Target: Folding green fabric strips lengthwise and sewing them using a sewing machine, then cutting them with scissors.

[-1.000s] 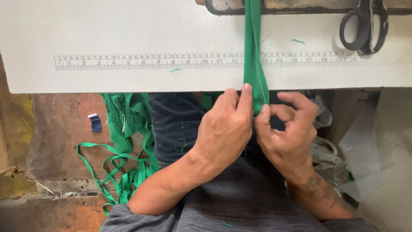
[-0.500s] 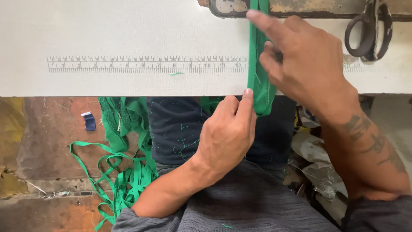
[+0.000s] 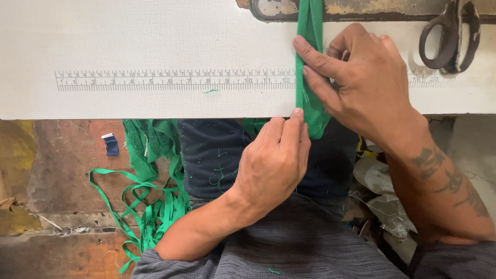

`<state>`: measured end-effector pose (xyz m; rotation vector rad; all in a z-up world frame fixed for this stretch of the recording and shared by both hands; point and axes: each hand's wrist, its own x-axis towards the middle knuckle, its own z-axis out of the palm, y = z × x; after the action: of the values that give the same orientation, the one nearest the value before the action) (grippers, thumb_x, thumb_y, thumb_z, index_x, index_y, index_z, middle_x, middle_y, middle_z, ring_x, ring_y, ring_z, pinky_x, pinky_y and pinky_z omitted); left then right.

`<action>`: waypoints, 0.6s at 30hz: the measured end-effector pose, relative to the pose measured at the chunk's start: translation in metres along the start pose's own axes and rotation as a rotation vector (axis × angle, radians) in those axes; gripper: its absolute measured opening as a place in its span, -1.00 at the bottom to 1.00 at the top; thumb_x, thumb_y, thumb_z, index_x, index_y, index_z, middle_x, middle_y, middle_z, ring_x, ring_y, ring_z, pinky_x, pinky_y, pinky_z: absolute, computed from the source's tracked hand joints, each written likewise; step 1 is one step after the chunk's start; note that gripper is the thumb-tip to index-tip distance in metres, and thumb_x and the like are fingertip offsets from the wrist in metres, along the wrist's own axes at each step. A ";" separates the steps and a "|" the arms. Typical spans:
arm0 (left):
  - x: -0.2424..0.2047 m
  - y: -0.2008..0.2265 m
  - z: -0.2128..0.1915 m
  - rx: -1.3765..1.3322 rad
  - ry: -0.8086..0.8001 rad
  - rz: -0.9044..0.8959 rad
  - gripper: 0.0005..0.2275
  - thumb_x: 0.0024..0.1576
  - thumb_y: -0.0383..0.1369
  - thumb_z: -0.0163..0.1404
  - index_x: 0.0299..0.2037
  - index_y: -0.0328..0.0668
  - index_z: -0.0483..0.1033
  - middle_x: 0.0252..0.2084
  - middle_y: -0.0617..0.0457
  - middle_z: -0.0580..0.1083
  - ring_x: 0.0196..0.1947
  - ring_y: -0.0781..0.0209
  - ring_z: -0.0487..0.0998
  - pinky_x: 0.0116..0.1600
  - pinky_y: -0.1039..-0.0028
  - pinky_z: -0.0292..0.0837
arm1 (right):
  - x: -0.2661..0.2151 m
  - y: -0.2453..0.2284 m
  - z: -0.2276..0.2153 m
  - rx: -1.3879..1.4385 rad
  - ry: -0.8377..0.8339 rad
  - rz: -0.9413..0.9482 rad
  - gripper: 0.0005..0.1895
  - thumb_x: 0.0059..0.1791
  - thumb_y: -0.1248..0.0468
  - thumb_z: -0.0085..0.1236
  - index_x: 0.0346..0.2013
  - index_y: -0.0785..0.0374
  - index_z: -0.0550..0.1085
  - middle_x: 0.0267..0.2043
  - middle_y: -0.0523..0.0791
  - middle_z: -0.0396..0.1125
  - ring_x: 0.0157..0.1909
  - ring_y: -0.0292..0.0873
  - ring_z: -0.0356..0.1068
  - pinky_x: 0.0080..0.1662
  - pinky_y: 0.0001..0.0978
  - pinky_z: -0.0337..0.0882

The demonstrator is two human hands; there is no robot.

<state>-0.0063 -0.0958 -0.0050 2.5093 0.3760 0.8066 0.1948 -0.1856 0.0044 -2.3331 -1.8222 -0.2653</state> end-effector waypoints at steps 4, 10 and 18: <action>0.028 -0.019 -0.024 -0.085 -0.130 -0.020 -0.88 0.39 -0.42 0.05 -0.08 -0.36 0.47 -0.33 -0.09 0.40 -0.37 -0.09 0.45 -0.32 0.14 0.41 | -0.004 0.006 0.002 -0.018 -0.044 -0.023 -0.46 0.37 0.02 0.26 0.67 -0.28 0.41 -0.05 -0.10 0.25 -0.13 -0.08 0.24 -0.15 -0.08 0.30; 0.123 -0.117 -0.015 0.062 -0.158 0.404 -0.88 0.45 -0.46 0.07 0.10 -0.33 0.51 -0.14 -0.12 0.56 -0.22 -0.09 0.53 -0.31 0.23 0.47 | -0.013 0.001 0.009 0.084 0.078 -0.034 -0.52 0.37 0.16 0.38 0.59 -0.19 0.50 -0.05 -0.08 0.24 -0.09 -0.02 0.24 -0.06 -0.03 0.19; 0.135 -0.122 0.000 0.170 -0.305 0.639 -0.61 0.57 -0.23 0.00 0.33 -0.52 0.57 0.36 -0.25 0.55 0.31 -0.14 0.60 0.35 0.15 0.50 | -0.016 -0.022 0.008 0.201 0.166 0.059 -0.48 0.29 0.25 0.49 0.52 0.05 0.49 -0.16 -0.09 0.33 -0.15 -0.09 0.24 0.01 -0.10 0.12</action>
<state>0.0864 0.0608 -0.0046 2.8874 -0.5076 0.6036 0.1700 -0.1931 -0.0062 -2.1549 -1.6199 -0.2471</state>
